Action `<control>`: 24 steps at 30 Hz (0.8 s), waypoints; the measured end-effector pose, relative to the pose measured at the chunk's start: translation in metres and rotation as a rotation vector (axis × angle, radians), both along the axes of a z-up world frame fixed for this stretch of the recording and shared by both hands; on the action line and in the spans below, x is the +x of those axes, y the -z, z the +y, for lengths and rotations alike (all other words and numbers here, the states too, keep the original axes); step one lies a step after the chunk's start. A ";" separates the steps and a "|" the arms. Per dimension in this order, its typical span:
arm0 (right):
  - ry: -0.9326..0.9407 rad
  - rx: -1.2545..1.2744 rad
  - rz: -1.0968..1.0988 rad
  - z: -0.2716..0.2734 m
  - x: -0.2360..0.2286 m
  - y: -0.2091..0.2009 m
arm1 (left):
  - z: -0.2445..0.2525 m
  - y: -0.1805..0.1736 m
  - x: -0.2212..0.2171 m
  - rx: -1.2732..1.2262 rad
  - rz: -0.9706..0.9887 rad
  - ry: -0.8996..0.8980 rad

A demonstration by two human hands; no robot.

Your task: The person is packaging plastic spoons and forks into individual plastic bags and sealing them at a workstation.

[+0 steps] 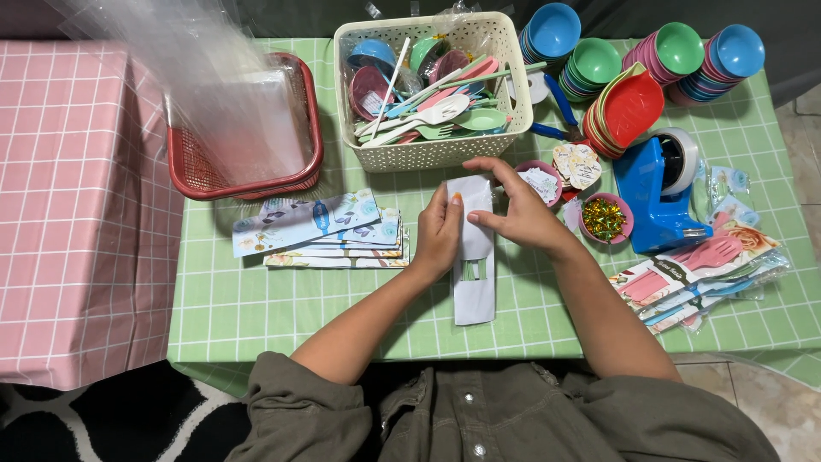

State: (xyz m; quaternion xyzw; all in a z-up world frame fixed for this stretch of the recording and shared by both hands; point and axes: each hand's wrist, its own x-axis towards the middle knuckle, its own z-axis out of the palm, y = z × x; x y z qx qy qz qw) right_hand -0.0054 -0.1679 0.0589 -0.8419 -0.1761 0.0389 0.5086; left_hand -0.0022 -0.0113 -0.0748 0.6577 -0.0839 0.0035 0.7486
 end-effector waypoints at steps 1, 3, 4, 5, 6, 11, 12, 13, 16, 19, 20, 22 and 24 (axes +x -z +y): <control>0.002 0.001 -0.001 -0.001 -0.001 -0.002 | 0.000 -0.010 -0.002 0.001 -0.001 0.002; 0.020 -0.028 -0.134 -0.002 -0.003 -0.007 | 0.001 -0.030 -0.007 -0.005 0.007 0.008; 0.023 -0.026 -0.135 0.001 -0.009 -0.009 | 0.002 -0.039 -0.009 -0.004 0.005 0.010; 0.115 -0.086 -0.240 0.003 -0.015 -0.012 | 0.002 -0.048 -0.011 -0.016 0.009 0.005; 0.207 -0.147 -0.345 0.005 -0.021 -0.014 | 0.002 -0.056 -0.012 -0.029 0.014 0.000; 0.196 -0.261 -0.352 0.026 -0.057 0.009 | 0.003 -0.059 -0.014 -0.084 -0.010 0.056; 0.186 -0.352 -0.374 0.031 -0.065 0.009 | 0.003 -0.067 -0.017 -0.117 -0.032 0.104; 0.192 -0.353 -0.372 0.031 -0.069 0.010 | 0.003 -0.070 -0.019 -0.117 -0.031 0.111; 0.229 -0.354 -0.278 0.030 -0.080 0.011 | 0.004 -0.080 -0.023 -0.091 -0.089 0.193; 0.267 -0.243 -0.221 0.026 -0.091 -0.001 | 0.005 -0.085 -0.022 0.021 -0.211 0.216; 0.291 -0.198 -0.185 0.024 -0.096 -0.010 | 0.004 -0.085 -0.022 0.029 -0.217 0.240; 0.305 -0.153 -0.154 0.013 -0.103 -0.020 | 0.004 -0.081 -0.022 0.035 -0.228 0.255; 0.366 -0.139 -0.272 -0.003 -0.109 -0.024 | 0.003 -0.074 -0.023 0.229 -0.333 0.215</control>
